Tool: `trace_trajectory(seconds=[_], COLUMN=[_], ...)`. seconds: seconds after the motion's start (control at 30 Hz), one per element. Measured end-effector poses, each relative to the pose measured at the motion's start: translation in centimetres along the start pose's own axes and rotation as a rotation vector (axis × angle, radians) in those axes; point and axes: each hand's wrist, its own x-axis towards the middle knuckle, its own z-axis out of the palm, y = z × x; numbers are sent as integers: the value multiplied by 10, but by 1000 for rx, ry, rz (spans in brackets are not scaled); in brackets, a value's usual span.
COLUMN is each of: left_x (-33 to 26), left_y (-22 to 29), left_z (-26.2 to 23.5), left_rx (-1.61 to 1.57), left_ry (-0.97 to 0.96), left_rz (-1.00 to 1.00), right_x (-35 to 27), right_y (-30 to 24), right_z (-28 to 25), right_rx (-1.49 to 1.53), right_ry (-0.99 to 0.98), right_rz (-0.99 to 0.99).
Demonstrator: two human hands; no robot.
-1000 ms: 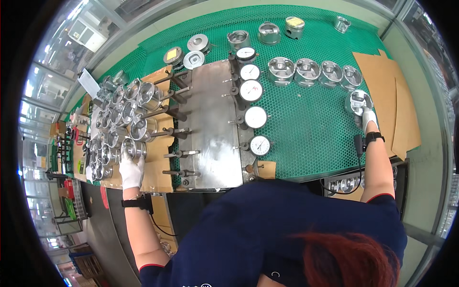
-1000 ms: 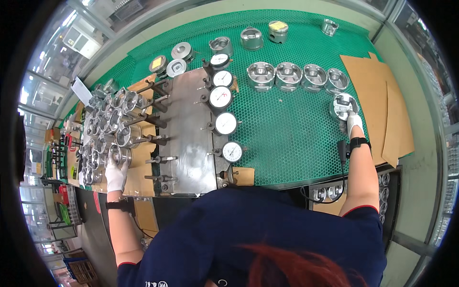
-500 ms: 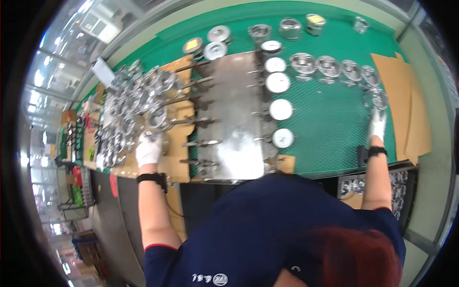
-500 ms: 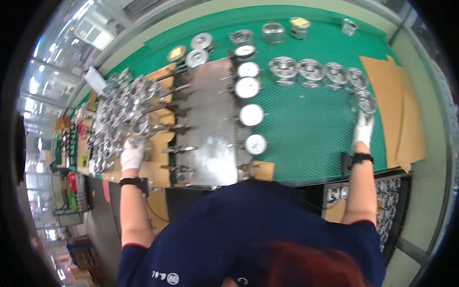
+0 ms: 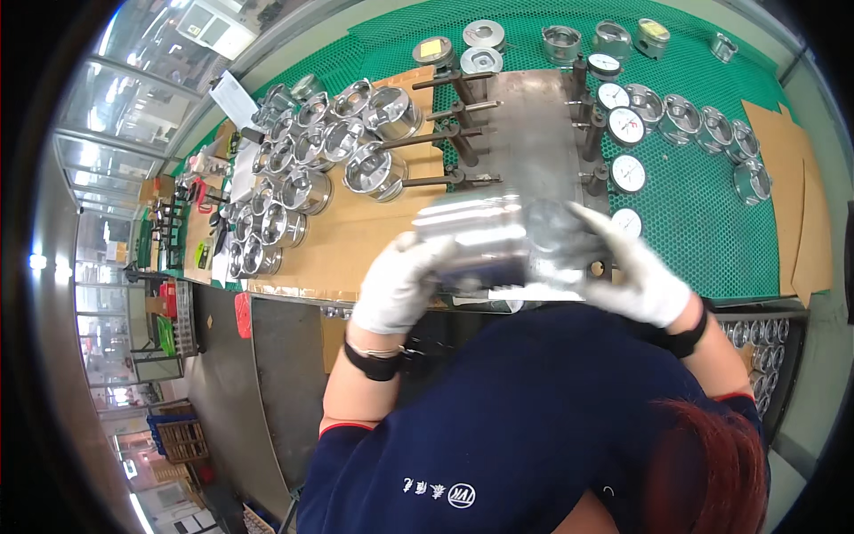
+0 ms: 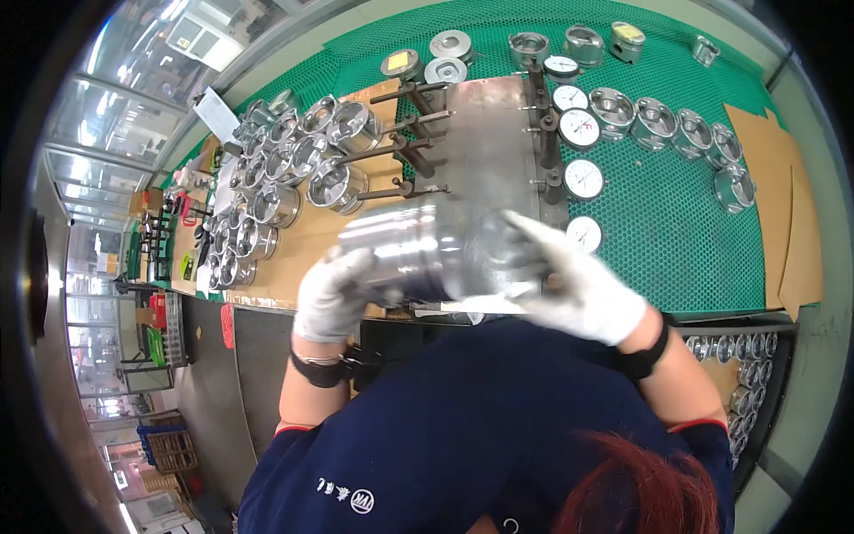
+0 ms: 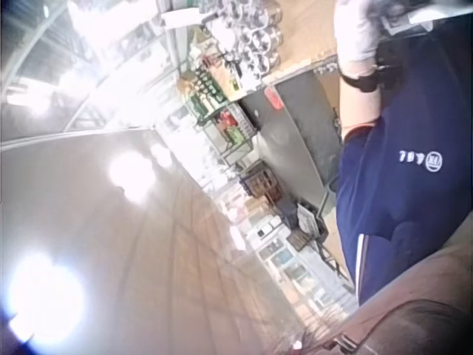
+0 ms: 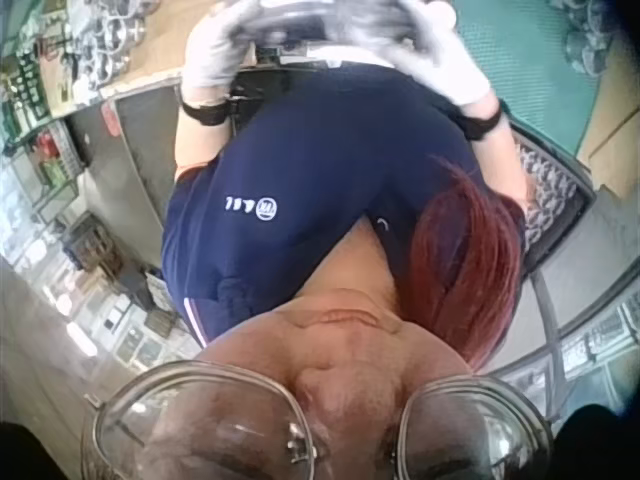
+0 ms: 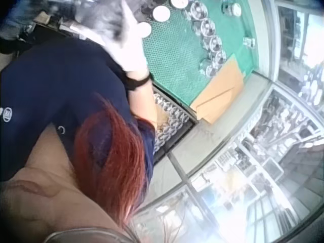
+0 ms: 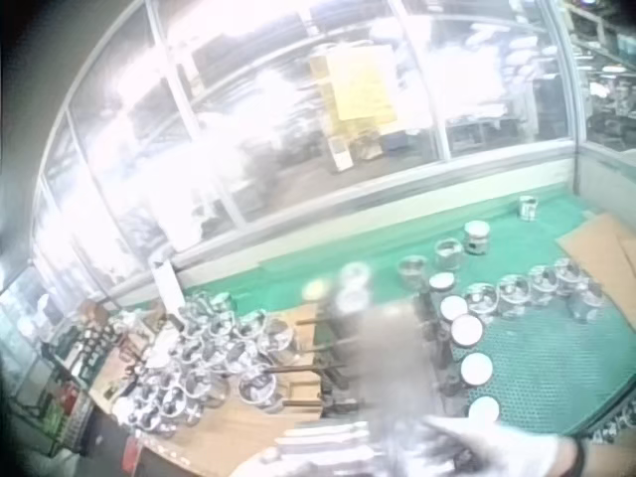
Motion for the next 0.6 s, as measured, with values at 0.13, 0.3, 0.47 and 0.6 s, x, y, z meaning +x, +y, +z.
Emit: trace_trajectory(seconds=[0.13,0.3,0.47,0.6], left_x=[25,38,56,71], left_y=[-56,-66,-75,-88], left_z=[-9,-22,-8,-11], left_rx=[-46,882,1248,1309], left_ry=[-294,-94,-265,-193], left_rz=[-149,177,700,770], right_x=[14,25,37,15], right_y=[14,5,8,21], right_z=[47,41,50,41], right_rx=[30,-523,-609,-466], right_ry=[172,174,135,180], right_rz=[-78,-43,-113,-130])
